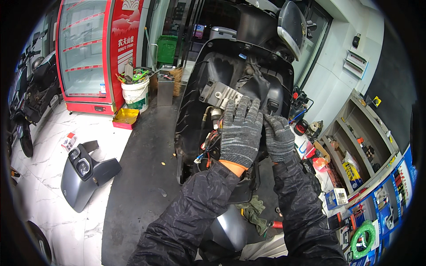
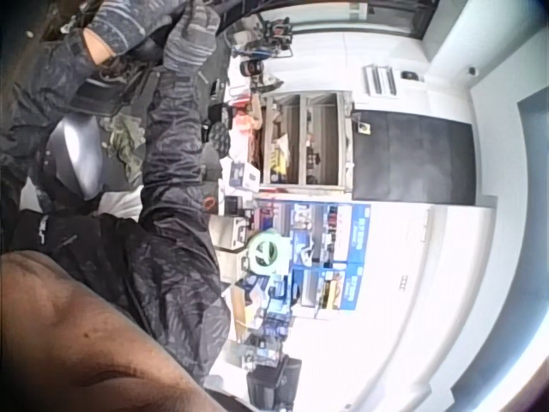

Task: The person removes a cloth from the scooter's front assembly, then uses a cordless impact driver to remove and reinstall screws on a metal bracket. They connect and disconnect a wiring harness while adjusting the bracket and surrounding components.

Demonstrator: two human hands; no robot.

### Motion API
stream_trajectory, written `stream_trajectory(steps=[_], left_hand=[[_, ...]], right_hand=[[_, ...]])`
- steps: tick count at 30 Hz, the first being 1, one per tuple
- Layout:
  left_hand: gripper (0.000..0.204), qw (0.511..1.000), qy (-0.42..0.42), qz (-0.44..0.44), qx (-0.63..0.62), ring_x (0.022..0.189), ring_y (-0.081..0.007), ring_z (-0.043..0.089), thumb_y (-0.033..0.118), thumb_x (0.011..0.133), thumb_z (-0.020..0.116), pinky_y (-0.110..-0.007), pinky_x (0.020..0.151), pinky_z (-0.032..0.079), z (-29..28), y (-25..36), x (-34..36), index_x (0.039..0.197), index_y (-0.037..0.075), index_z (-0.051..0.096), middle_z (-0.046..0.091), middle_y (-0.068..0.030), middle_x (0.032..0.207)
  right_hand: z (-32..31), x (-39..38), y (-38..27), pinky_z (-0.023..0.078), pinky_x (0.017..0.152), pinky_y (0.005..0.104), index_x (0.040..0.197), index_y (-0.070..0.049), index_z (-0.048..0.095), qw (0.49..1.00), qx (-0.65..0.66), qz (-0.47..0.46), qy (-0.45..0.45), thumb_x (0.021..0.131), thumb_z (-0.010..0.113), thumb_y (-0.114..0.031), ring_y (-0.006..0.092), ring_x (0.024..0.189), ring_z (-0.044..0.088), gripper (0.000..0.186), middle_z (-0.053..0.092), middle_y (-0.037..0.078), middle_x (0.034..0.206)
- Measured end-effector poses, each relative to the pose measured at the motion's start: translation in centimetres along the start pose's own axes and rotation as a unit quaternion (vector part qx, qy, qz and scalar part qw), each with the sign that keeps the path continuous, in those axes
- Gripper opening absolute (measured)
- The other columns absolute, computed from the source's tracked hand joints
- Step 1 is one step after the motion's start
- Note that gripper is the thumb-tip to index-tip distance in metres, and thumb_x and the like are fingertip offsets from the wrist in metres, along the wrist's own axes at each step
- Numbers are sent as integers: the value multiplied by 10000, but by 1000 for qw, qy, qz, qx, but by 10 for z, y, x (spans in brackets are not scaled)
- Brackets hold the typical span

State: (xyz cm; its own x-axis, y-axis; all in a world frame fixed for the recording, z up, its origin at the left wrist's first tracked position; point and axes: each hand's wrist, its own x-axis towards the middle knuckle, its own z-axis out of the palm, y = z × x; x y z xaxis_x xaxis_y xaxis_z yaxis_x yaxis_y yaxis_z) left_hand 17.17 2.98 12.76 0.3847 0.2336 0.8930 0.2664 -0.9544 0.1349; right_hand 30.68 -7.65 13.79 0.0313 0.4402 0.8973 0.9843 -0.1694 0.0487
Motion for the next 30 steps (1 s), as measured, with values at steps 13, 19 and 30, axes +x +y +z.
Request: stream_trajectory(steps=[13, 19, 30], left_hand=[[410, 1000, 1, -6, -10, 1528, -310, 432, 290, 950, 621, -577, 1304, 240, 0, 1, 1, 1305, 120, 737, 588, -89, 1559], [440, 1000, 4, -12, -9, 1533, -309, 423, 281, 977, 598, -577, 1315, 216, 1, 2, 1, 1379, 139, 706, 601, -67, 1538], [555, 999, 36, -10, -4, 1502, -277, 461, 294, 984, 578, -552, 1303, 244, 4, 3, 3, 1522, 161, 603, 609, -54, 1532]], right_hand=[[1, 10, -18, 582, 728, 445, 993, -28, 785, 989, 29, 145, -16, 968, 781, -239, 347, 817, 742, 212, 739, 190, 912], [8, 12, -22, 574, 730, 483, 960, -16, 757, 969, 39, 243, -31, 988, 738, -264, 370, 801, 738, 251, 739, 195, 852], [-5, 26, -25, 569, 790, 519, 946, -47, 723, 968, -154, 129, -152, 1000, 659, -354, 399, 895, 717, 318, 723, 198, 949]])
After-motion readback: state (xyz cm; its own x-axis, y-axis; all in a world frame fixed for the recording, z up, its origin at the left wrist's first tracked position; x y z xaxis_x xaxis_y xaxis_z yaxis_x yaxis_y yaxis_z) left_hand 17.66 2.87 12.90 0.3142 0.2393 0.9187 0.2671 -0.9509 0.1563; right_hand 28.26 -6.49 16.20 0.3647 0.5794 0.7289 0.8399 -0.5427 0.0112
